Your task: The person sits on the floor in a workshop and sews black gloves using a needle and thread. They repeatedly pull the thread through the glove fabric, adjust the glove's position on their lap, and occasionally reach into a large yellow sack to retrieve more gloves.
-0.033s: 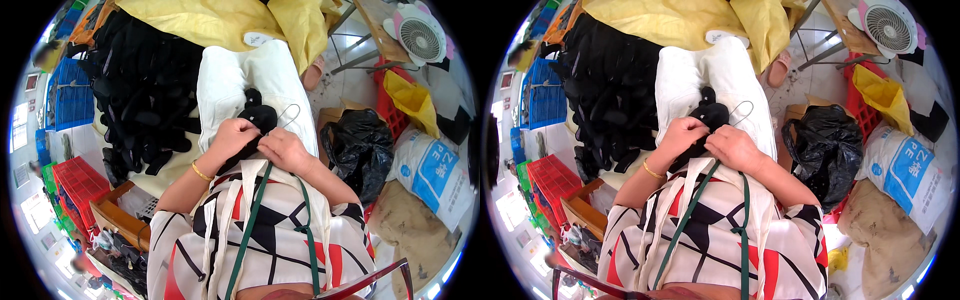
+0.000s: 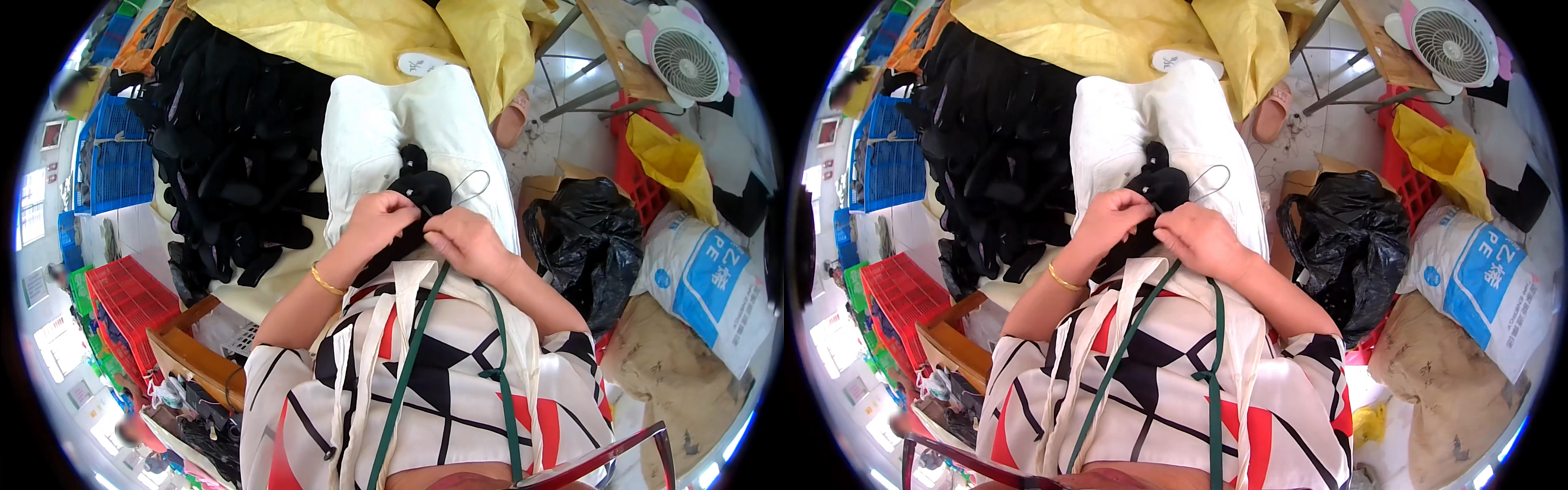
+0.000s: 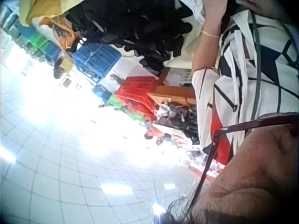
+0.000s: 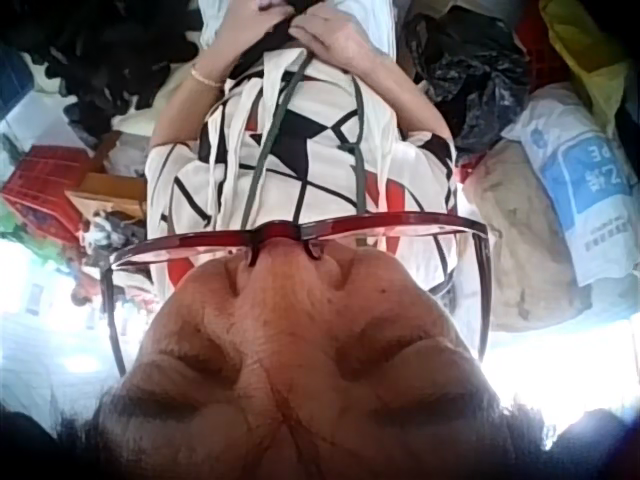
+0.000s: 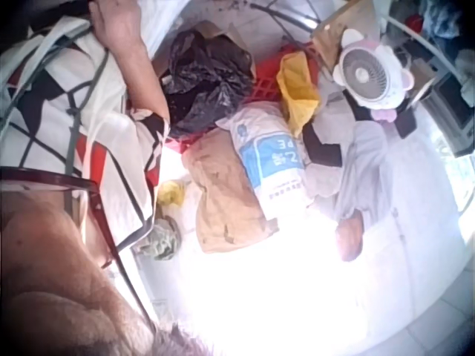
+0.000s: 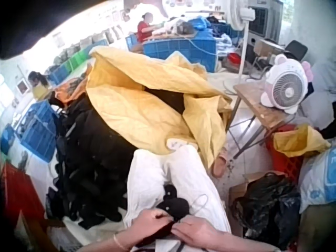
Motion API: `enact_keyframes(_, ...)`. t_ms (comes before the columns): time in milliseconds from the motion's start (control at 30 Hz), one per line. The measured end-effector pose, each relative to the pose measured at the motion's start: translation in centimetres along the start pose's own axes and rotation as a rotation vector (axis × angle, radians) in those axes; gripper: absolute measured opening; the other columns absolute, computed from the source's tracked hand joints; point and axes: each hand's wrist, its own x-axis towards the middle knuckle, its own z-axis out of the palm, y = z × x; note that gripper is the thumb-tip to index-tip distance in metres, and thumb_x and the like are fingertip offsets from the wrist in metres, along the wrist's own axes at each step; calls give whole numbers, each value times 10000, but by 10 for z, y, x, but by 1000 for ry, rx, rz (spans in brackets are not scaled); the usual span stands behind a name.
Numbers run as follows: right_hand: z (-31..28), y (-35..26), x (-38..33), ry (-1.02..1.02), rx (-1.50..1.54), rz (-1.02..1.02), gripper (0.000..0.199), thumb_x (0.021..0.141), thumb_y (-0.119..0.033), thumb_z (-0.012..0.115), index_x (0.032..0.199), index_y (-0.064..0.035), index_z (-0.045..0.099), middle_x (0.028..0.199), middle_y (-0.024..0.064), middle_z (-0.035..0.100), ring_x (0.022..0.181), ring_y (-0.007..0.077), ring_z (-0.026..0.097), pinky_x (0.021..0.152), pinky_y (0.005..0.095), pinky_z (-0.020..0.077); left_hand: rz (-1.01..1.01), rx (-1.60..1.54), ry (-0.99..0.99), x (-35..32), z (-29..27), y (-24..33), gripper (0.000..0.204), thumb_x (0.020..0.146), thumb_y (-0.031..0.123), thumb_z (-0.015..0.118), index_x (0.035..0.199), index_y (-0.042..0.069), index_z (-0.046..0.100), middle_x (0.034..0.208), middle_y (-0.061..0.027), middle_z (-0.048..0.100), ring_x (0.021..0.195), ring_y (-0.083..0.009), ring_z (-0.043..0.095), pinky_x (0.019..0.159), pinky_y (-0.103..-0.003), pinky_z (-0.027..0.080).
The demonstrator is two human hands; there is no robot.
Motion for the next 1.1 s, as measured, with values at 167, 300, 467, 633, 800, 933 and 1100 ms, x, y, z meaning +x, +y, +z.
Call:
enact_keyframes(167,-14,-3,13,-115,202,417,127,886,-79,676,1002,-34,651,846,131,678,742,298,664,667,346,532,-168,-685,-80,2,-11,-10,122,907,155,665,913,37,633,770,-70,689,560,-91,574,479,-224,461)
enact_keyframes(300,0,10,26,-29,-80,57,132,848,-83,683,974,-56,654,829,89,643,743,285,650,639,363,528,-162,-356,-110,1,-18,-7,118,911,157,664,891,43,639,717,-42,647,557,-85,554,467,-223,429)
enact_keyframes(467,15,25,42,-27,-358,-77,104,759,-79,653,856,-112,637,782,47,538,792,245,607,580,386,498,312,357,103,-9,-10,-6,133,935,164,638,876,45,633,658,10,569,553,-51,512,472,-203,393)
enact_keyframes(633,17,28,45,-97,-348,-83,94,774,-93,680,860,-120,650,793,51,569,788,246,613,604,369,507,25,2,74,1,-21,-8,111,966,136,591,1000,38,632,727,-5,607,584,-56,543,504,-196,446)
enact_keyframes(800,30,25,42,18,-43,35,38,875,-73,659,881,-111,659,820,72,602,675,236,595,593,305,498,13,-175,-24,8,-16,-24,114,962,130,604,1007,35,647,743,-15,632,601,-65,568,541,-206,481)
enact_keyframes(933,28,33,34,44,530,387,32,971,-106,603,978,-105,633,859,27,642,634,147,596,559,258,480,325,308,128,-4,-4,-15,110,914,91,610,992,32,661,773,-114,673,633,-180,646,576,-306,514)
enact_keyframes(1100,-25,52,11,426,1124,750,104,1042,-187,518,1010,-101,568,769,19,626,617,97,574,553,238,490,689,768,264,-4,3,-15,72,883,140,633,868,70,646,733,-114,647,675,-311,638,582,-392,505)
